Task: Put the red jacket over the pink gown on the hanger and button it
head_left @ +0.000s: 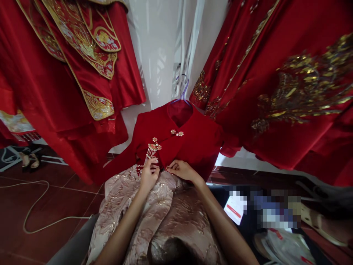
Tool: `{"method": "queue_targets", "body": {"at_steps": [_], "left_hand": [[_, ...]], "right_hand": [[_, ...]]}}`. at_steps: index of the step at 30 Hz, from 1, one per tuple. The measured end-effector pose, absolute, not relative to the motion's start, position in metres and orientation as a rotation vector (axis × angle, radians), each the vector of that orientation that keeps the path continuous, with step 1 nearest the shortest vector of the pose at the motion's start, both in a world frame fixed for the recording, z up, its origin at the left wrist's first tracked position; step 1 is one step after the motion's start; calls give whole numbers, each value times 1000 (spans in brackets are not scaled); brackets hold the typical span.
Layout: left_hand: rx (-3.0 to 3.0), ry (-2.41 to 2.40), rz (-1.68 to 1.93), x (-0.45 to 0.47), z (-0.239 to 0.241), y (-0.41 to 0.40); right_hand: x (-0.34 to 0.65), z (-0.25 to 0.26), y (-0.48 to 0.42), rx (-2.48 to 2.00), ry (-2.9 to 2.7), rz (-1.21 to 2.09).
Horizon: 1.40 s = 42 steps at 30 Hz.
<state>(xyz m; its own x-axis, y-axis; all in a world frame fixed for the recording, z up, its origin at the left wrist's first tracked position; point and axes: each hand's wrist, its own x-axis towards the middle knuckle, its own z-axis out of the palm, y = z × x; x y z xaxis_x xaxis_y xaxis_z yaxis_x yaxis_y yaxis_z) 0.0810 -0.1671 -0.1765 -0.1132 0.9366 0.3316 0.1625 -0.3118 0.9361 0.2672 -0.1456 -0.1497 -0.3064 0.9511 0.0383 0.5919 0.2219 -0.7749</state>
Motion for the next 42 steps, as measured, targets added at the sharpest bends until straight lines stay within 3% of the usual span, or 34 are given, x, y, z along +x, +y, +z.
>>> {"method": "queue_targets", "body": {"at_steps": [8, 19, 42], "left_hand": [[1382, 1276, 1519, 73, -165, -167], [1357, 1259, 1553, 71, -167, -166], [1396, 1218, 1474, 65, -168, -156]], "right_hand": [[257, -135, -153, -1153, -1912, 1112], [216, -146, -155, -1258, -1786, 495], [211, -158, -147, -1280, -1850, 377]]}}
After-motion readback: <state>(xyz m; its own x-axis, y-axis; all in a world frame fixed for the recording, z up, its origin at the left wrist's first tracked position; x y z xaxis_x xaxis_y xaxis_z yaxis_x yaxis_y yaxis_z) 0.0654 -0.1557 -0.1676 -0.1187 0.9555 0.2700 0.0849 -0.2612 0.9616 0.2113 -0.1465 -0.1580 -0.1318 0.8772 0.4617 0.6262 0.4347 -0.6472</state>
